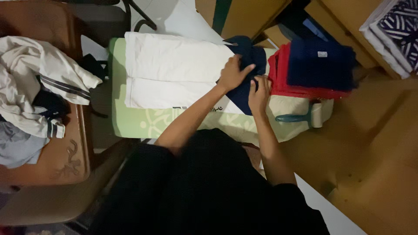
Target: The person folds a dark blue t-shirt and places it on a stack of red shirts. Then they unfold and refold a white t-shirt with dark sleeves, smoothing it and stacking it on the same pile. The folded shirts remain on the ironing board.
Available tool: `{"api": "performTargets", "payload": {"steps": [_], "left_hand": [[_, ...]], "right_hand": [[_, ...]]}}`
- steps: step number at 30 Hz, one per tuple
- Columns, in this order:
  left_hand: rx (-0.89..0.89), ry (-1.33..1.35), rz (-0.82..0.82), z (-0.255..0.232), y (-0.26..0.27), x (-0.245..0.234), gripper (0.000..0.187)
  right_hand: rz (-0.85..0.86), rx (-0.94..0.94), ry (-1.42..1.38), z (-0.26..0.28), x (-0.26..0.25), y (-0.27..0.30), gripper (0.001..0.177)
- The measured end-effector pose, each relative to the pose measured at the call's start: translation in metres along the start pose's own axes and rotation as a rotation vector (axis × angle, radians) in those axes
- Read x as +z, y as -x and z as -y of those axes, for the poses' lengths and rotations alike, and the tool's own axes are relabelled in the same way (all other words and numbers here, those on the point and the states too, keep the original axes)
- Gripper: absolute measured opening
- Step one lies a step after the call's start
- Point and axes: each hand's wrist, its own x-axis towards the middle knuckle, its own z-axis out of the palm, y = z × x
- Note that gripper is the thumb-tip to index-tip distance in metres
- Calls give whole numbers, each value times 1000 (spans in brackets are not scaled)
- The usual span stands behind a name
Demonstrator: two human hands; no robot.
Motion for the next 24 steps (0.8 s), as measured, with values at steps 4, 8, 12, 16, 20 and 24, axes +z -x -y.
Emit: {"api": "performTargets", "payload": {"steps": [4,8,12,16,20,24], "left_hand": [[-87,-99,-42,-10,-28,48,83],[-171,43,-228,19,-48,85,77],[-267,19,-223,62,-57,101,50],[-205,354,-150,78,-55,90,33],[-356,753,-41,68,-48,62,20],[-568,1111,23,65,-22,20,14]], "right_hand": [[14,46,-1,1,4,7,16],[-10,17,70,4,9,16,12],[-130,-56,168,15,14,41,24],[239,-198,-13,21,24,53,31],[419,-182,-84,19,38,50,48],[397,-119,-123,9,33,44,54]]}}
